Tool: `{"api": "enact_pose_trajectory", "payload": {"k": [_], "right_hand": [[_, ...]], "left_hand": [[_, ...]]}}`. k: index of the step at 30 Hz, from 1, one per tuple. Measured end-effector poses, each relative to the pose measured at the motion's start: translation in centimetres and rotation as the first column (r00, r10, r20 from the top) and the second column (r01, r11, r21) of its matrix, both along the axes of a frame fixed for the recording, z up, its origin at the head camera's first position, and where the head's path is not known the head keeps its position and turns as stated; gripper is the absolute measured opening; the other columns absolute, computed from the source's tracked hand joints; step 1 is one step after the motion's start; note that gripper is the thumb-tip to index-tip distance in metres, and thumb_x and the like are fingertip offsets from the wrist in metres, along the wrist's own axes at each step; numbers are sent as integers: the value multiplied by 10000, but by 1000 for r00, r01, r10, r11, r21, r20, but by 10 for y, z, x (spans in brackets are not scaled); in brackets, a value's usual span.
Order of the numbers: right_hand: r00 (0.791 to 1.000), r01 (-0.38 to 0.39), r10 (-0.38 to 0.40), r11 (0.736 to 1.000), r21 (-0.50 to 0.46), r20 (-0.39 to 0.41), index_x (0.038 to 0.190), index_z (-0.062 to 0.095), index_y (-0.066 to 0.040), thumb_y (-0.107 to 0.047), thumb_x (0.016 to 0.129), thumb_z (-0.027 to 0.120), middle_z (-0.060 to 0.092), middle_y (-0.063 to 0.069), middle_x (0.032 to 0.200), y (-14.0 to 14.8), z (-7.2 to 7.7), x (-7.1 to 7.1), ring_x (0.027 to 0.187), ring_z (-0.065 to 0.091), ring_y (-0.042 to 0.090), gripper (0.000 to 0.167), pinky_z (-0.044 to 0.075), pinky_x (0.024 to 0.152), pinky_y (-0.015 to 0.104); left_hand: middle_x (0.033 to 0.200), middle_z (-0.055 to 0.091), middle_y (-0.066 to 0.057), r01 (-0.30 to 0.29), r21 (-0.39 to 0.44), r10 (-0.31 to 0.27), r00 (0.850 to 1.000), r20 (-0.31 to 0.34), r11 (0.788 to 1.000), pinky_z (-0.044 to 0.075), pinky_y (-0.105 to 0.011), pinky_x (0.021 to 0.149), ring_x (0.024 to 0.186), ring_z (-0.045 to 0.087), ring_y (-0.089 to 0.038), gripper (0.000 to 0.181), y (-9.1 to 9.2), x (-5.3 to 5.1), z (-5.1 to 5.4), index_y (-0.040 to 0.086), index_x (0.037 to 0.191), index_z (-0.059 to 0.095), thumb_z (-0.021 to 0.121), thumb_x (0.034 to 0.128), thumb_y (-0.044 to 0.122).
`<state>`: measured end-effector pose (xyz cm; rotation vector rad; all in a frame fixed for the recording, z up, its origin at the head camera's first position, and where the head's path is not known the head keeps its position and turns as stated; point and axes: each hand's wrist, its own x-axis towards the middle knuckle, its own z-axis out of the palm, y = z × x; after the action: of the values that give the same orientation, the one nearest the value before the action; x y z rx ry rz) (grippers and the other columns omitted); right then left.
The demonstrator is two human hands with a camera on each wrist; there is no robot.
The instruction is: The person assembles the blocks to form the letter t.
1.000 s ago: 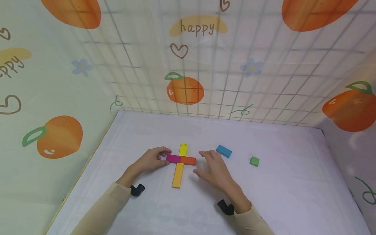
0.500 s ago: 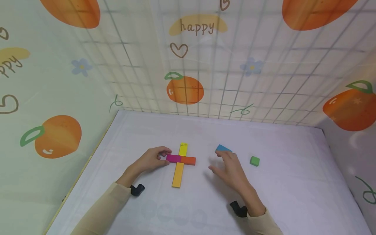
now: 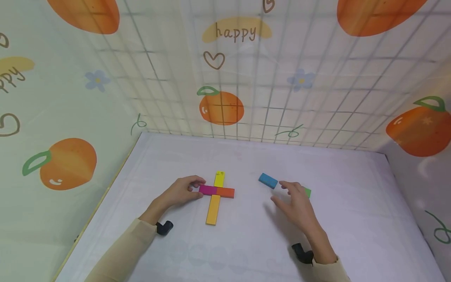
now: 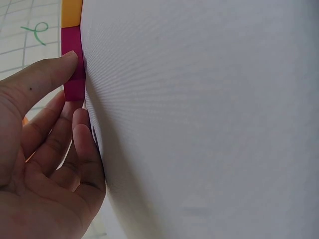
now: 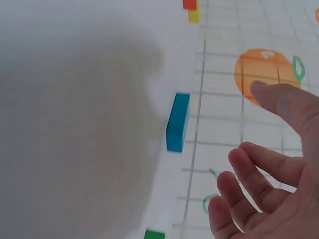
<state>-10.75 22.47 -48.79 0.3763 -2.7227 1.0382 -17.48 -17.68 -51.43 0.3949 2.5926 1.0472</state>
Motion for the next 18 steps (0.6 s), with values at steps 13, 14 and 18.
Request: {"api": "enact_pose_trajectory", "payload": {"k": [13,14,18], "right_hand": [[995,91,-91,996,-9,38,1287,605,26,-170,878,791,626,206,1128,28,-3,-3,923,578,338,490,454,722,419],[994,99,-99,995,-13,40,1283,607,28,-163,878,790,625,207,1116,30,-3,-3,916,580,339,484,451,712,397],[988,149,-148,989,-19,51,1268,610,36,-149,875,787,605,203,1070,39,-3,-5,897,581,333,469,440,663,315]], "left_hand": [[1029,600,79,0,3,0,1000,-6,1000,488,-323,866,988,538,-165,408,0,0,0,215,1253,661,800,869,206],[1028,600,79,2,3,-2,1000,-8,1000,487,-323,866,988,538,-165,407,0,1,0,214,1252,661,800,870,205],[1027,601,78,4,5,-4,1000,-10,1000,486,-321,866,985,540,-164,407,0,1,0,211,1251,663,801,868,197]]}}
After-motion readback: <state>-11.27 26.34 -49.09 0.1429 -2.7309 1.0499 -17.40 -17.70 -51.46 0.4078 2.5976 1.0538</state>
